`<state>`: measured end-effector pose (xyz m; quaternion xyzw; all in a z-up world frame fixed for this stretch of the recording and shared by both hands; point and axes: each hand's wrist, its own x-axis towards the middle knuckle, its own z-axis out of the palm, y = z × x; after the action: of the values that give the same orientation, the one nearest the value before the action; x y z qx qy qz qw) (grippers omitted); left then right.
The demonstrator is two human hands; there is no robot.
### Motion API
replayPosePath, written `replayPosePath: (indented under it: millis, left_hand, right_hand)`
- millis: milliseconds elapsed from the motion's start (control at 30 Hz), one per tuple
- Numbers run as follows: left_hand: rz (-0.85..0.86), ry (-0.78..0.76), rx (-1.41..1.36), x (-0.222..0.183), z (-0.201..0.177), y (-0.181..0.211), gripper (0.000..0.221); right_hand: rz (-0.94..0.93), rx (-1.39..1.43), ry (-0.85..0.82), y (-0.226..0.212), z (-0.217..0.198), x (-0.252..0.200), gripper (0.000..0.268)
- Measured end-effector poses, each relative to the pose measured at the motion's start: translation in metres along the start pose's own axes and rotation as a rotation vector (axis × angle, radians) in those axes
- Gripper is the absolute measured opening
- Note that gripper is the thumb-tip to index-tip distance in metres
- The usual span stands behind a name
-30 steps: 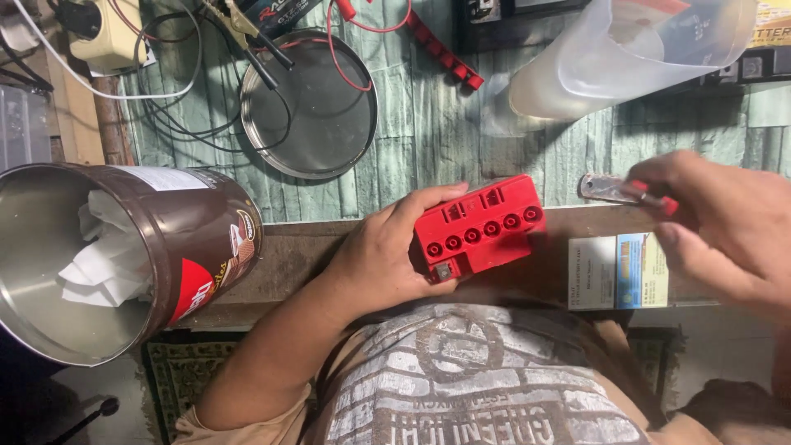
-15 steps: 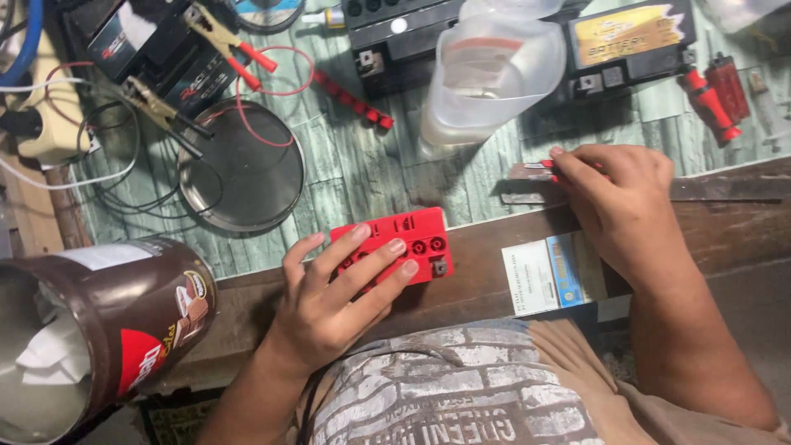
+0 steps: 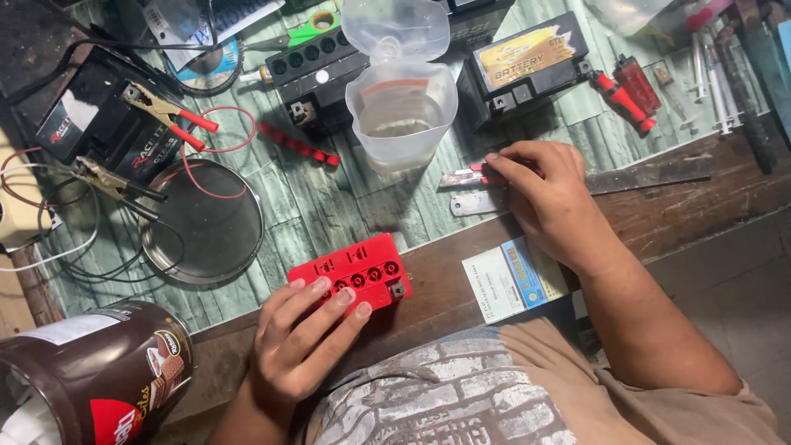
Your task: Repairing a lead-acid battery by prying open the top cover, cleaning the surface, and refilling cells with liquid using a syringe.
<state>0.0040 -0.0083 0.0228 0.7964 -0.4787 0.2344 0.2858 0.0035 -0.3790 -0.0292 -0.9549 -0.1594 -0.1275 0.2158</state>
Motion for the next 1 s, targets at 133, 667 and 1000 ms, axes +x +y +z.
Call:
replayPosePath:
  millis: [133, 667, 1000]
  left_hand:
    - [0.033, -0.014, 0.088, 0.003, -0.006, 0.001, 0.011]
    - [-0.462, 0.157, -0.188, -0.023, 0.015, -0.022, 0.065]
    - [-0.532, 0.109, -0.255, -0.015, 0.011, -0.021, 0.062]
  right_hand:
    - [0.024, 0.157, 0.065, 0.0, -0.019, 0.002, 0.037]
    - [0.492, -0.413, 0.285, 0.183, -0.062, -0.113, 0.018]
    - [0.676, -0.439, 0.406, 0.172, -0.062, -0.104, 0.032]
